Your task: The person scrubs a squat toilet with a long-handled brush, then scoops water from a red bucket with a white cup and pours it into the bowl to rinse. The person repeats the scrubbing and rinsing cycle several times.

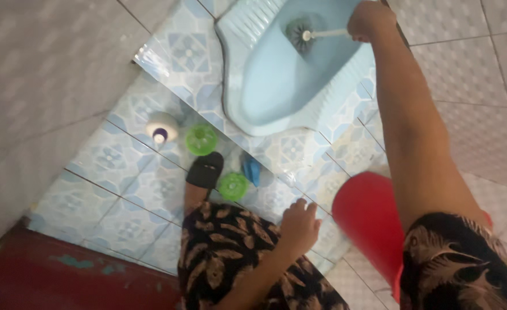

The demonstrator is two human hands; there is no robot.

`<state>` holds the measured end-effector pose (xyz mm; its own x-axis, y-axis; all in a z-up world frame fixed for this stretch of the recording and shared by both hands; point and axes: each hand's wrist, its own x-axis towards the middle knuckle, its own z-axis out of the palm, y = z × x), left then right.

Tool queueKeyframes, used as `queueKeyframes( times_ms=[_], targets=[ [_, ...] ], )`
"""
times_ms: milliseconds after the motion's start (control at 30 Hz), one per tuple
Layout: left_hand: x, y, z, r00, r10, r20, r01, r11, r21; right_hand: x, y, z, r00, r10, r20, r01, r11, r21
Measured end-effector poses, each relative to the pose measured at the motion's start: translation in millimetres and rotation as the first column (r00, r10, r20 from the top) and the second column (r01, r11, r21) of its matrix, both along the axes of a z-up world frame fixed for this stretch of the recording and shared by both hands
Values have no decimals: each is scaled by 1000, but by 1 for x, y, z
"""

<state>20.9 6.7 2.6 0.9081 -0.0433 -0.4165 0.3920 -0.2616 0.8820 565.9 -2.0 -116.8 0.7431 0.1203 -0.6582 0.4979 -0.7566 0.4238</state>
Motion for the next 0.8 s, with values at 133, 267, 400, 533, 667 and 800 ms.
queueKeyframes(
  times_ms=[133,267,400,533,667,800],
  targets=[
    [-6,-6,-2,997,52,62,-54,998,35,-15,-8,28,913,-402,-74,408,893,188],
    [-2,-6,-7,993,75,93,-79,996,43,-39,-7,57,830,511,221,-550,815,181],
    [-3,-10,-2,1000,-5,10,4,999,32,-52,-5,85,357,893,273,-934,342,103],
    [4,-5,-4,997,28,65,-31,999,34,-63,11,92,91,957,274,-979,137,-152],
    [4,-2,-2,998,34,57,-36,999,31,-77,19,66,225,920,321,-959,267,-93],
    [5,5,-2,1000,9,19,-9,1000,12,-52,20,36,654,712,255,-746,664,56]
  ],
)
